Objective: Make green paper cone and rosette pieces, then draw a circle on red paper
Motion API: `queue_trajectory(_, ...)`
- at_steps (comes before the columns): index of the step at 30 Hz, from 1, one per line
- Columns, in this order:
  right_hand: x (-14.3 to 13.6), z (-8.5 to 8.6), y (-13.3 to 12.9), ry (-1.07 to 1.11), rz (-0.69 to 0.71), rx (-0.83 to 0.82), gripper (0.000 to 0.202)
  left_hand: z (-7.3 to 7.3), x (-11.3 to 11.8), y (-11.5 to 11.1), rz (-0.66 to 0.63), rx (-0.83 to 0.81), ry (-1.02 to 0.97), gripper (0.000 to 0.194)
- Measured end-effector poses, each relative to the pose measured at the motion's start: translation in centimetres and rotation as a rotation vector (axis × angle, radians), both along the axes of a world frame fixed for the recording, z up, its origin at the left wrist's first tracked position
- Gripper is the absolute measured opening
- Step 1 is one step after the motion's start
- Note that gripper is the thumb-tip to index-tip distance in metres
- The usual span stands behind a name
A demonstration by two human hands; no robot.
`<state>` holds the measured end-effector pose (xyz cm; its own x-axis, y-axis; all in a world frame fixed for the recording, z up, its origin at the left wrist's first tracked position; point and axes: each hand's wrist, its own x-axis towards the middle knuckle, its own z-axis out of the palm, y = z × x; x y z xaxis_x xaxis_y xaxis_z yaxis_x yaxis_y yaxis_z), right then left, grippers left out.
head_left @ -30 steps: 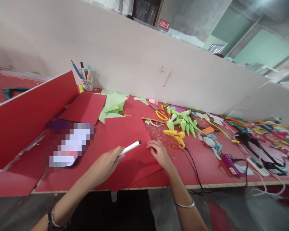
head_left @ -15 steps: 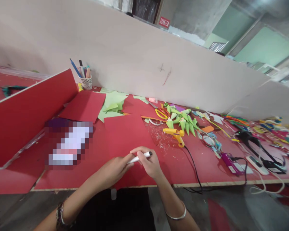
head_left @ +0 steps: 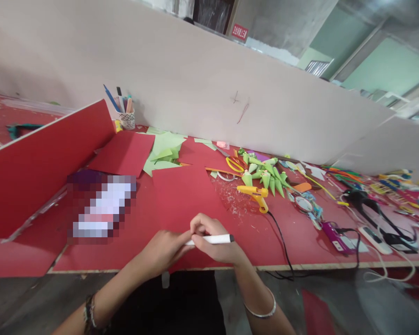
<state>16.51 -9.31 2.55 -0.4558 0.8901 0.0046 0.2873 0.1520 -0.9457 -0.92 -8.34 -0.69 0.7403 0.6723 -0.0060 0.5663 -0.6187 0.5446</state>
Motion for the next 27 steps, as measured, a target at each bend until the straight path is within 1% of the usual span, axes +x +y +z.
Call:
queue_trajectory(2, 0.7, 0.2, 0.0, -0.019, 0.004, 0.034, 0.007, -0.1, -0.4, 0.1, 0.022, -0.003, 0.021, 0.04)
queue_trajectory(4, 1.9, 0.2, 0.2, 0.019, -0.049, 0.085, 0.008, -0.2, -1.0, 0.3, 0.123, -0.04, 0.079, 0.047)
queue_trajectory(6, 3.4, -0.2, 0.8, 0.154, -0.148, 0.1, 0.011, -0.5, -1.6, 0.6, 0.275, -0.048, 0.186, 0.055)
queue_trajectory(7, 4.1, -0.6, 1.2, 0.241, -0.191, 0.103, 0.012, -0.8, -1.7, 0.7, 0.337, -0.027, 0.241, 0.054)
queue_trajectory(9, 5.1, -1.6, 2.4, 0.367, -0.275, 0.115, 0.011, -1.5, -1.7, 0.8, 0.384, 0.035, 0.324, 0.048)
queue_trajectory(10, 5.3, -2.1, 3.1, 0.409, -0.298, 0.106, 0.012, -1.8, -1.6, 0.8, 0.377, 0.062, 0.347, 0.046)
queue_trajectory(13, 4.5, -3.6, 5.6, 0.45, -0.252, 0.073, 0.018, -2.4, -0.7, 0.6, 0.328, 0.108, 0.384, 0.044)
queue_trajectory(15, 3.0, -4.7, 7.4, 0.44, -0.229, 0.019, 0.019, -2.3, -0.1, 0.5, 0.31, 0.119, 0.401, 0.044)
queue_trajectory(18, 0.6, -6.3, 9.8, 0.424, -0.236, -0.085, 0.016, -2.1, 0.2, 0.5, 0.294, 0.119, 0.414, 0.045)
queue_trajectory(20, -0.5, -7.0, 10.9, 0.404, -0.239, -0.092, 0.014, -2.1, 0.2, 0.5, 0.292, 0.112, 0.411, 0.045)
queue_trajectory(22, -1.1, -7.4, 11.5, 0.395, -0.212, -0.093, 0.014, -2.1, 0.1, 0.5, 0.297, 0.105, 0.404, 0.046)
queue_trajectory(27, -0.6, -7.0, 11.7, 0.342, -0.022, -0.122, 0.025, -2.2, 0.0, 0.4, 0.283, 0.122, 0.389, 0.042)
